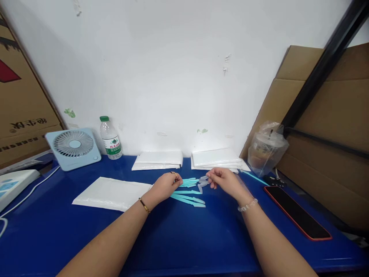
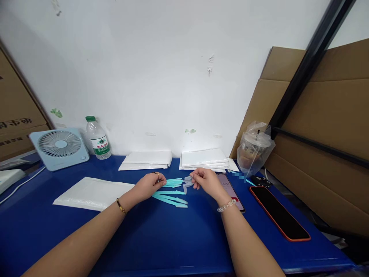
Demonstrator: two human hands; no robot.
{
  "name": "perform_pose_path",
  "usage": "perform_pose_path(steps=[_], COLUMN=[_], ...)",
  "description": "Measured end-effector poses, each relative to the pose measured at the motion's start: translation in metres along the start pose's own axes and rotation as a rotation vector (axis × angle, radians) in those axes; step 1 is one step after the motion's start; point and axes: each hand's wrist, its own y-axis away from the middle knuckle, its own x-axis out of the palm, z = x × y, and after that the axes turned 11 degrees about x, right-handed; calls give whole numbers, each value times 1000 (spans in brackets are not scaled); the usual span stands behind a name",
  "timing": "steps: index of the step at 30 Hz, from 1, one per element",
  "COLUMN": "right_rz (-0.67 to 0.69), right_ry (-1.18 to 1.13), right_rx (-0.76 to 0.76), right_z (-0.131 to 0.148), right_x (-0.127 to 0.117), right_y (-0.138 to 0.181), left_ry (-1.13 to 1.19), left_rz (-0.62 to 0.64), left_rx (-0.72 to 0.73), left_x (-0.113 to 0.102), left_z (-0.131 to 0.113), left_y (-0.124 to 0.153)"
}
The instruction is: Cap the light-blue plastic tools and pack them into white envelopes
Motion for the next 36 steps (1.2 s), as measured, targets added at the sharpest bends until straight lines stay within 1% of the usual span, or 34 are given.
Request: perform_pose_path(steps=[3,6,11,16,18,20,23,25,27,30,31,33,36], right_rz=[4,45,93,152,178,145,62,92,146,153,147,126,91], right_ry=[-180,-255,-277,-242,-185,-35,300,474,569,618,613,558,375], right_rx=[2,-15,-57,-58,-51,-72,-218,-321,-365,-375,-367,-339,-268], right_z=[2,2,-4,-7,-5,-4,-5,-8,-12,-15,-15,-14,-11], right_x=[5,10,19,28,29,25,15,11,10,12,13,15,17], right_y=[-1,-1,-4,-5,-3,-2,0,-1,-3,-5,-5,-5,-3], left_ry=[38,63,95,130,157,181,167,127,65,-78,-121,-176,-192], left_rz=[-5,-11,-6,6,41,98,197,250,232,111,88,97,140], left_rx=[-1,2,8,-16,-23,-8,30,37,32,49,58,69,45], left_x=[0,0,1,0,-2,-5,-8,-5,-1,7,9,11,11], left_z=[1,1,1,-4,-9,-13,-18,-18,-17,-13,-12,-11,-12], left_y=[0,-1,-2,-1,1,4,8,8,8,5,4,4,4])
